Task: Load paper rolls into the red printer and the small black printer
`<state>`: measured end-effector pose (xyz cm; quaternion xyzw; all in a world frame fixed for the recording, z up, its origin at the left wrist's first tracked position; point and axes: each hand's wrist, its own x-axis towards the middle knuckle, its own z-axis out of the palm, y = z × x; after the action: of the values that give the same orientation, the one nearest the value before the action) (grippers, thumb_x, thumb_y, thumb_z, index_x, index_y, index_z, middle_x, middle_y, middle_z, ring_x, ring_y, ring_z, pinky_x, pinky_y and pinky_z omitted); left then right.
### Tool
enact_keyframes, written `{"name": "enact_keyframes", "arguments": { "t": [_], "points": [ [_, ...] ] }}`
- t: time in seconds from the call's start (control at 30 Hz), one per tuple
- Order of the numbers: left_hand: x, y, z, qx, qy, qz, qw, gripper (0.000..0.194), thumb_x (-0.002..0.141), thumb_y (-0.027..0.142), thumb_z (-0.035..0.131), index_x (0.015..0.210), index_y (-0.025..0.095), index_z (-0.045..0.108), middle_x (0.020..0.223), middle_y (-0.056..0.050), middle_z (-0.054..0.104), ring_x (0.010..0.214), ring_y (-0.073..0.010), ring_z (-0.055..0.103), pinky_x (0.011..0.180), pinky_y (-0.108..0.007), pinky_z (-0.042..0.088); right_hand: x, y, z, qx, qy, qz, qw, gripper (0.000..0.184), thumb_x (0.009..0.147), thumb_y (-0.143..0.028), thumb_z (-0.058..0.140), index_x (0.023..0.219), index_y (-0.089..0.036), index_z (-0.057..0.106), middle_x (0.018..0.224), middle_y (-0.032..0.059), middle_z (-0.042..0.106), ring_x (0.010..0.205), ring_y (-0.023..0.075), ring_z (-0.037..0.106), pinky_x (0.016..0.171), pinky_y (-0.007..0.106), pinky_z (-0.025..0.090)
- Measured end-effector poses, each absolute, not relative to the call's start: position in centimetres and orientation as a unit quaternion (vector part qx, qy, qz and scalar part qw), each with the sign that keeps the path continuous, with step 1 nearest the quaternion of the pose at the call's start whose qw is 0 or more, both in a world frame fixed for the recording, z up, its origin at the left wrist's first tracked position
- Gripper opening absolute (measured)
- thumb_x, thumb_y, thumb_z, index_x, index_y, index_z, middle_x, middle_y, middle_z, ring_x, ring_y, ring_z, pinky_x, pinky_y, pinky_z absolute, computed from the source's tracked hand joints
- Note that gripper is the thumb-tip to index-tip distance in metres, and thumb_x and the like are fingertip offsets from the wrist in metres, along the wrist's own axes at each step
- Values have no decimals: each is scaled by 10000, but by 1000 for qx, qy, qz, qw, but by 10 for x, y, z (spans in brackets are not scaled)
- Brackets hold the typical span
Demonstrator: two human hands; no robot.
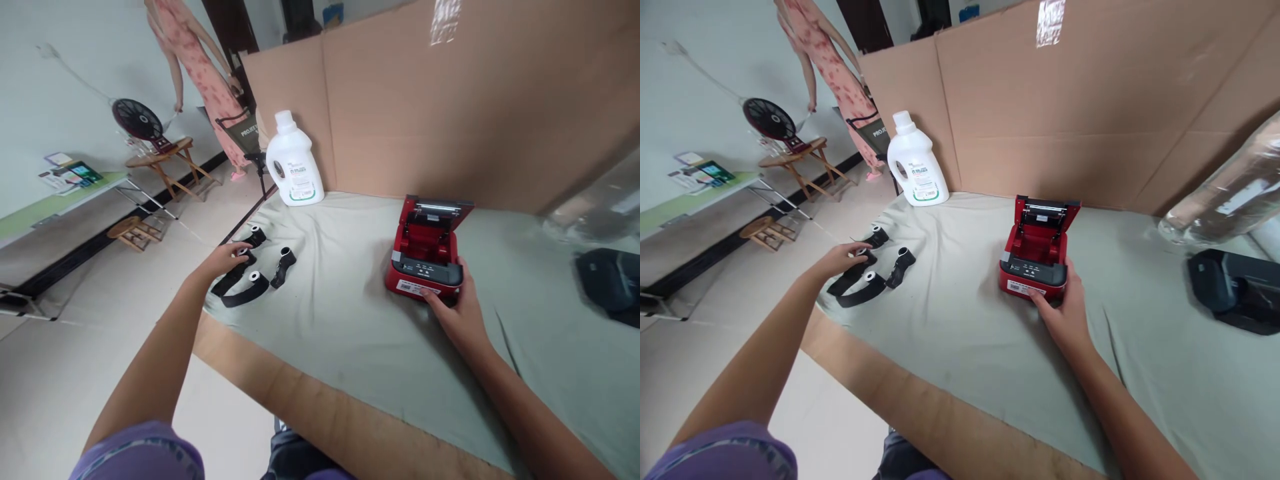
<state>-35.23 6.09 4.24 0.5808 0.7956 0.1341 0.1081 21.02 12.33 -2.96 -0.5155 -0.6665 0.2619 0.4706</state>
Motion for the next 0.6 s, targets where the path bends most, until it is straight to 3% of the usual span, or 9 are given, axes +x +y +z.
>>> {"name": "enact_keyframes", "arguments": {
  "t": [0.2,0.33,0.43,0.6],
  "points": [
    [-345,58,35,567,805,135,110,653,764,550,621,1329,229,680,1072,-83,707,913,-263,638,863,-338,486,210,124,-30,-519,-670,251,468,987,785,-539,765,1600,-222,307,1499,173,491,1349,380,499,1116,589,418],
    [-315,43,53,588,788,179,-28,547,880,544,527,1294,223,687,1298,-114,654,1171,-299,598,979,-351,458,211,124,-32,-519,-669,258,465,994,790,-548,762,1607,-228,294,1502,169,486,1365,375,487,1122,585,418],
    [-281,25,59,573,806,144,-34,474,935,555,477,1254,280,694,1182,-74,720,1044,-280,662,847,-329,487,211,124,-30,-516,-668,262,468,994,793,-541,762,1609,-224,291,1515,169,473,1364,369,488,1124,578,416],
    [-250,4,47,546,837,13,31,407,856,568,583,1134,319,745,962,-77,771,924,-328,701,679,-324,465,211,124,-30,-515,-671,261,466,975,797,-529,766,1602,-230,305,1467,162,513,1331,362,512,1094,561,448]
  ]
}}
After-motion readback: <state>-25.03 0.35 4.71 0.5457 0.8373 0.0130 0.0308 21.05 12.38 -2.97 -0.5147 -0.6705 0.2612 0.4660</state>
